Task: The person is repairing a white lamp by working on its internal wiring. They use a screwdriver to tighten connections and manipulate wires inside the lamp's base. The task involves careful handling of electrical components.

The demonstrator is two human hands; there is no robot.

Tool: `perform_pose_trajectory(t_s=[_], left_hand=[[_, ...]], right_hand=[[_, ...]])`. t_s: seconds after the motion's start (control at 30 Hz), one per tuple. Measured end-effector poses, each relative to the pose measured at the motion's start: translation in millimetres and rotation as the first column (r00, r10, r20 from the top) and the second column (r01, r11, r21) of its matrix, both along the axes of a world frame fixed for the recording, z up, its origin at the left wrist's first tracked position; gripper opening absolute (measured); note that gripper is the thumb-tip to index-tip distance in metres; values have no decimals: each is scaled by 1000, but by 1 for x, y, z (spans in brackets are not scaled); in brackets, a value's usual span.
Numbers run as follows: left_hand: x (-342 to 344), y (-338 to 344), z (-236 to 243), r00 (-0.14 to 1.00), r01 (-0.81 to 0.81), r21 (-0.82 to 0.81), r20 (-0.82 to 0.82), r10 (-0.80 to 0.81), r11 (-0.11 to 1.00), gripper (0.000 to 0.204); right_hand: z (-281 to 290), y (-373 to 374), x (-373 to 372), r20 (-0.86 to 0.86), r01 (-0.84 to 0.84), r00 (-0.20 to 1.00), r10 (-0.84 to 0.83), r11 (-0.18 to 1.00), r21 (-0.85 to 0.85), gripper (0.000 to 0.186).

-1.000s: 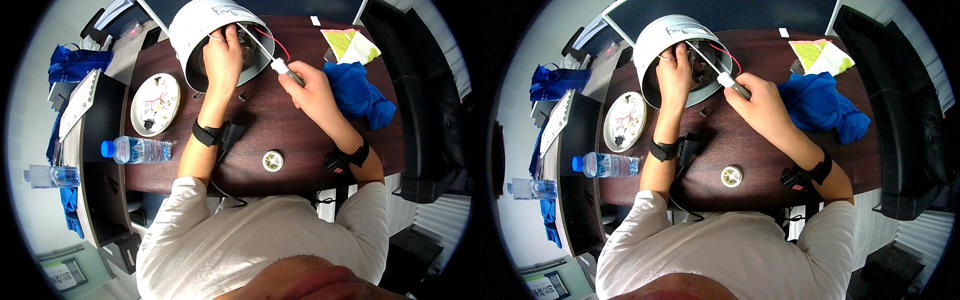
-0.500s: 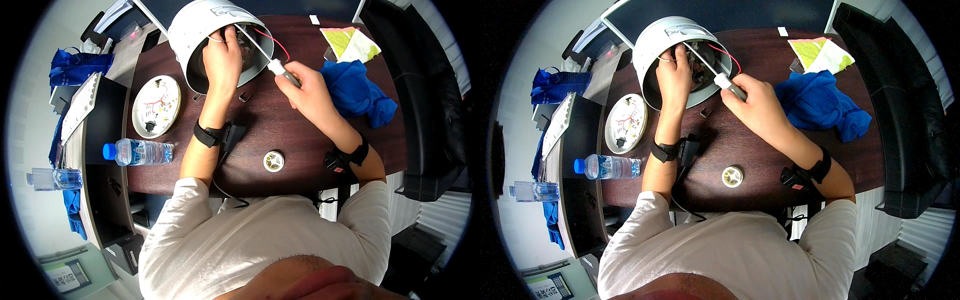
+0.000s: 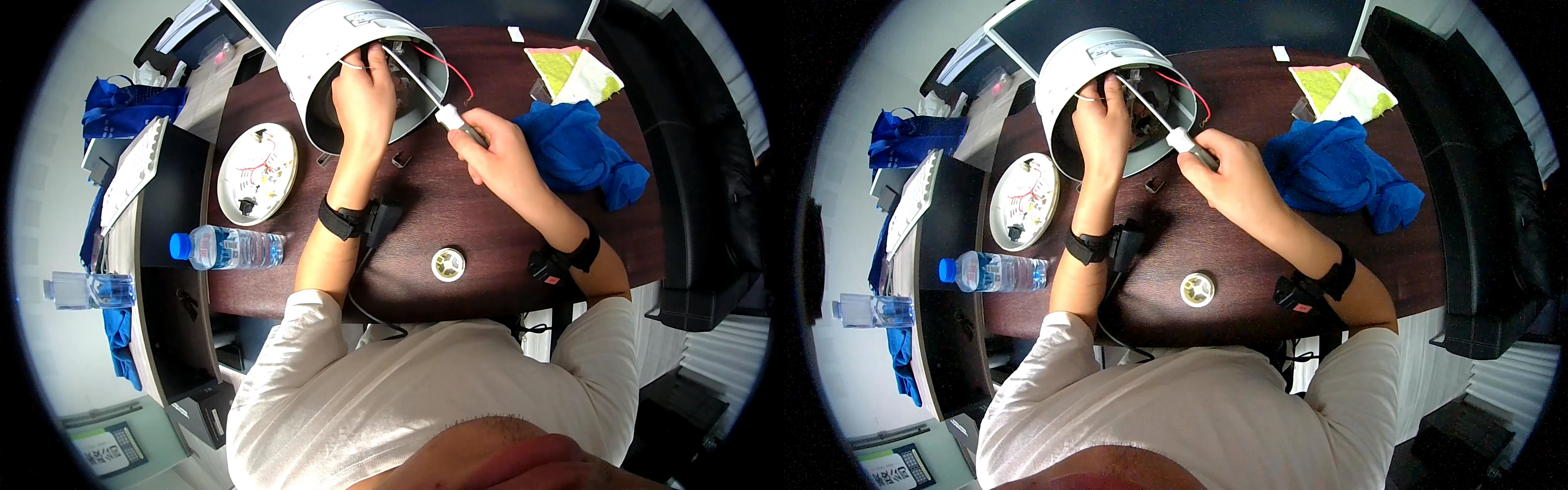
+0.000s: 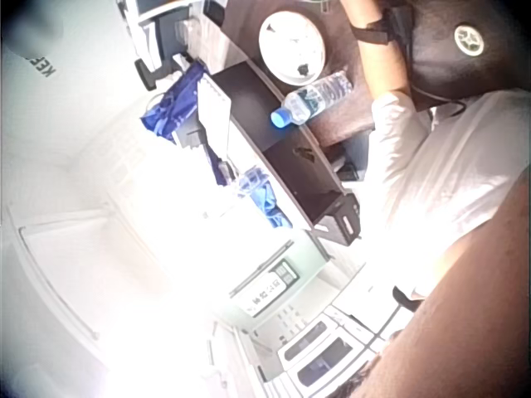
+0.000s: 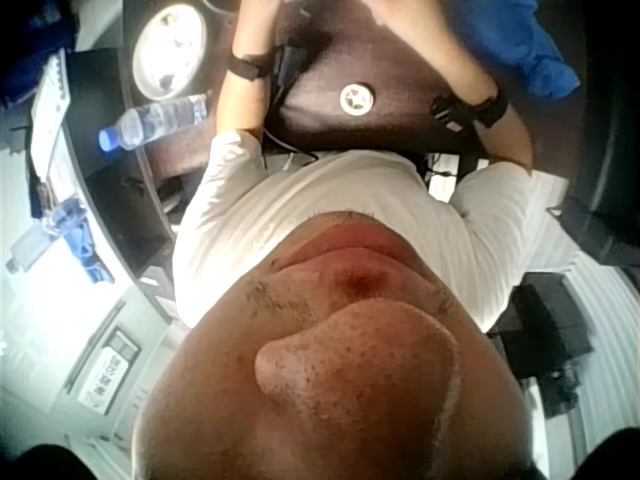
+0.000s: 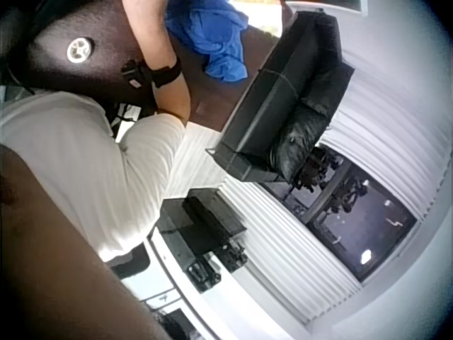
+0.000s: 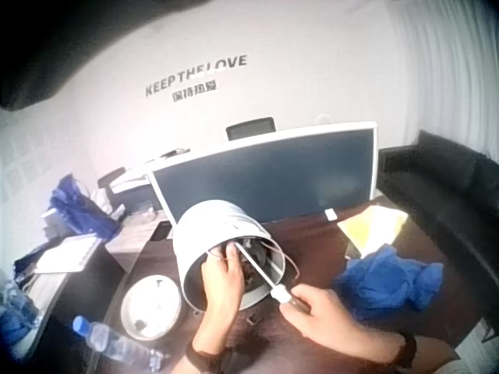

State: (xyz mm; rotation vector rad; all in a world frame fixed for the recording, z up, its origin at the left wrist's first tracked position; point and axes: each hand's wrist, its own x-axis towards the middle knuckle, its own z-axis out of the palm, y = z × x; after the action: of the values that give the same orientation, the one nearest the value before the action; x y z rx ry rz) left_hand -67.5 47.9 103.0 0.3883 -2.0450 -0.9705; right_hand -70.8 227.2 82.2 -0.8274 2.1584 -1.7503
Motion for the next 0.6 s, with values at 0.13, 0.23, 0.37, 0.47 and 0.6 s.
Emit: perform_pose_trajectory(t_s=[0.13,0.23,0.37,0.47,0.6], left_hand=[[-2,-2,-2,1000,-1,11,-4,1,1000,28],[-1,0,2,1000,-27,11,7,27,1000,28],[-2,-2,0,999,-38,2,-13,38,999,27],[-1,0,2,1000,-27,38,4,27,999,26],[-2,-1,1,1000,-14,45,1,14,999,26]], right_hand=[[3,0,0,53,-13,998,15,999,-32,20],[4,-1,-2,52,-15,998,16,999,-31,20],[2,-2,-6,42,-12,999,14,999,-34,21],[1,-4,-7,47,-11,999,13,999,-49,21],[2,-4,-8,36,14,999,-13,1000,-17,22]])
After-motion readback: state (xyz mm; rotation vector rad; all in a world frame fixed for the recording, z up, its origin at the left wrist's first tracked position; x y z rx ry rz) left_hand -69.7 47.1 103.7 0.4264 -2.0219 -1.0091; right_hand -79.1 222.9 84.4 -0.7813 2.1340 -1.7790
